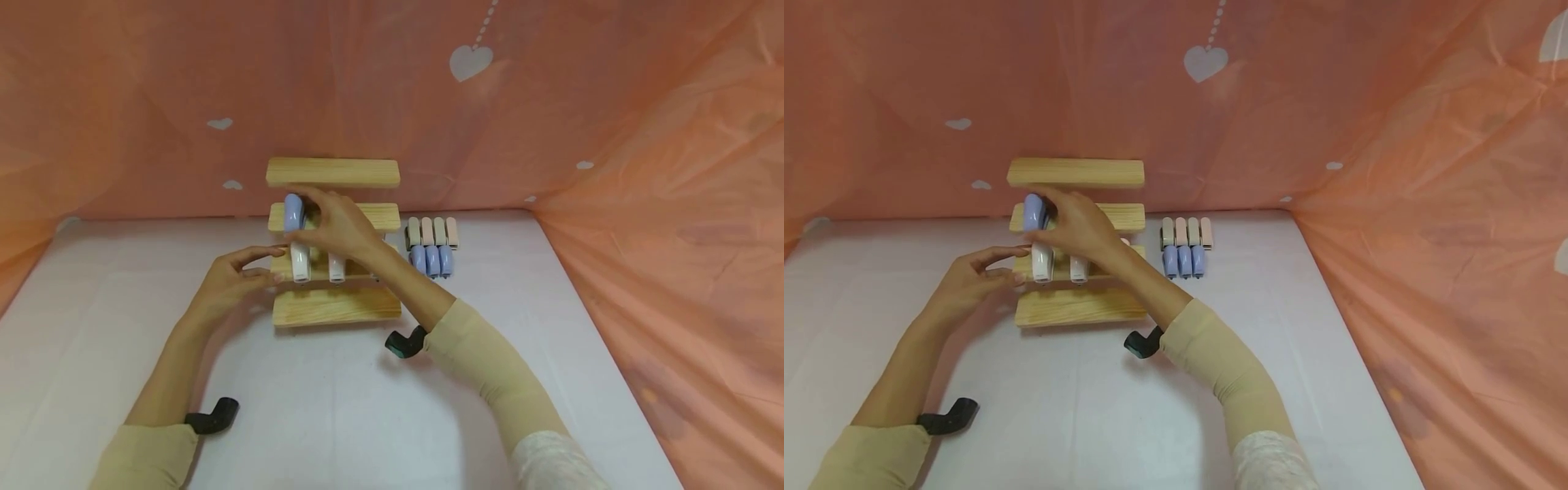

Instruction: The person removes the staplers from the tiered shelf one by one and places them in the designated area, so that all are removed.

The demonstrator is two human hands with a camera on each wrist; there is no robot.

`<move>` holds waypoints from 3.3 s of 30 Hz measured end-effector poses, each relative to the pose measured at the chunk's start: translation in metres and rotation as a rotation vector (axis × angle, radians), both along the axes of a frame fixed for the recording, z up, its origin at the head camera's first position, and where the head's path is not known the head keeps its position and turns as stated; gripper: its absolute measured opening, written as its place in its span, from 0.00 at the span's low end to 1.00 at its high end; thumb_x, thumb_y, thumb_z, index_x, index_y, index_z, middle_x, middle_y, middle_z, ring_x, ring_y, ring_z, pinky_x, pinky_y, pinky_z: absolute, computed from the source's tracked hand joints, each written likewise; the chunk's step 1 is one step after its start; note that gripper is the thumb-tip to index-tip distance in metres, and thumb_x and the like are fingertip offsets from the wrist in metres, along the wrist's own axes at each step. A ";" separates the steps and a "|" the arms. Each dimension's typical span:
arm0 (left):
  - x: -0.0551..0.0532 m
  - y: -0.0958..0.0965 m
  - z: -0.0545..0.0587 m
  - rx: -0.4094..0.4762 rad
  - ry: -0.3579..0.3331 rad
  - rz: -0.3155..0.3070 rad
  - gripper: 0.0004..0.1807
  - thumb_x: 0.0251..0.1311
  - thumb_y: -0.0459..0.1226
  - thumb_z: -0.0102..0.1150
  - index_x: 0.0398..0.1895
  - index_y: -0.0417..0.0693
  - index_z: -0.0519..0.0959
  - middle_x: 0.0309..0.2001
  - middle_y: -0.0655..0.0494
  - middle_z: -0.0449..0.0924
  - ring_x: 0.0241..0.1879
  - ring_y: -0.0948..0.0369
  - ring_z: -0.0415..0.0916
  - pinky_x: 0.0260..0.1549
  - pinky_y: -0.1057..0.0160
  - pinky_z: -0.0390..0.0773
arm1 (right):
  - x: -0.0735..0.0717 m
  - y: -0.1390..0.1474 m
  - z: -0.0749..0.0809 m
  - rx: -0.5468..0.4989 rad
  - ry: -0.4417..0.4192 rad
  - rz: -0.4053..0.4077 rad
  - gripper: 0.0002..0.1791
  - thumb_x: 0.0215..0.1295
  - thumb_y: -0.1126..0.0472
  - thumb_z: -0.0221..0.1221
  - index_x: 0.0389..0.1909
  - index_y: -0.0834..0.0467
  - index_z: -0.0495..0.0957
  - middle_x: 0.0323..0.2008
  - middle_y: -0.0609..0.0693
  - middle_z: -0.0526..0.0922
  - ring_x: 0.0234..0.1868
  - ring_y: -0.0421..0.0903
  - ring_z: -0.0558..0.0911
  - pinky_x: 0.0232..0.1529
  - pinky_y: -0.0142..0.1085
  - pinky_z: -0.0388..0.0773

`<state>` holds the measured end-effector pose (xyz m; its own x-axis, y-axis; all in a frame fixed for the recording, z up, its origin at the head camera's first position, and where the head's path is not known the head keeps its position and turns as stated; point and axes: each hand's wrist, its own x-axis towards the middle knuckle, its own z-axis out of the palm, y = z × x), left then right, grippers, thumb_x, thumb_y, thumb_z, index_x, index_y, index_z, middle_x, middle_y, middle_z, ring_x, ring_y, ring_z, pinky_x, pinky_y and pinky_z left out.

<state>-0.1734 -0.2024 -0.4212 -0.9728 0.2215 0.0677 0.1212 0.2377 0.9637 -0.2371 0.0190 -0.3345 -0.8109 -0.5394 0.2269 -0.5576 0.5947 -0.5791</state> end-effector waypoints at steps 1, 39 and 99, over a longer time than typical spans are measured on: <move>0.000 0.000 0.000 -0.004 0.003 0.000 0.24 0.62 0.40 0.68 0.60 0.46 0.78 0.58 0.64 0.78 0.43 0.66 0.84 0.43 0.70 0.79 | 0.000 0.001 0.000 -0.018 -0.015 -0.005 0.44 0.55 0.43 0.72 0.72 0.46 0.66 0.60 0.45 0.78 0.56 0.38 0.76 0.54 0.30 0.73; 0.002 0.005 0.000 -0.001 -0.025 0.013 0.24 0.61 0.41 0.69 0.60 0.47 0.78 0.55 0.61 0.81 0.42 0.67 0.84 0.42 0.69 0.80 | -0.001 0.091 -0.007 -0.489 -0.156 0.122 0.36 0.57 0.65 0.72 0.67 0.56 0.70 0.57 0.52 0.78 0.53 0.46 0.79 0.57 0.38 0.76; 0.002 0.008 -0.003 0.044 0.009 -0.004 0.23 0.61 0.36 0.69 0.60 0.42 0.78 0.49 0.58 0.84 0.40 0.67 0.84 0.40 0.67 0.82 | 0.020 0.233 -0.062 -0.381 -0.181 -0.181 0.38 0.52 0.78 0.68 0.66 0.70 0.68 0.63 0.66 0.73 0.62 0.61 0.74 0.64 0.47 0.71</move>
<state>-0.1718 -0.1940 -0.4243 -0.9713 0.2217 0.0866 0.1311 0.1945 0.9721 -0.2173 0.2525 -0.3961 -0.9292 -0.2908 0.2279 -0.3343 0.3987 -0.8540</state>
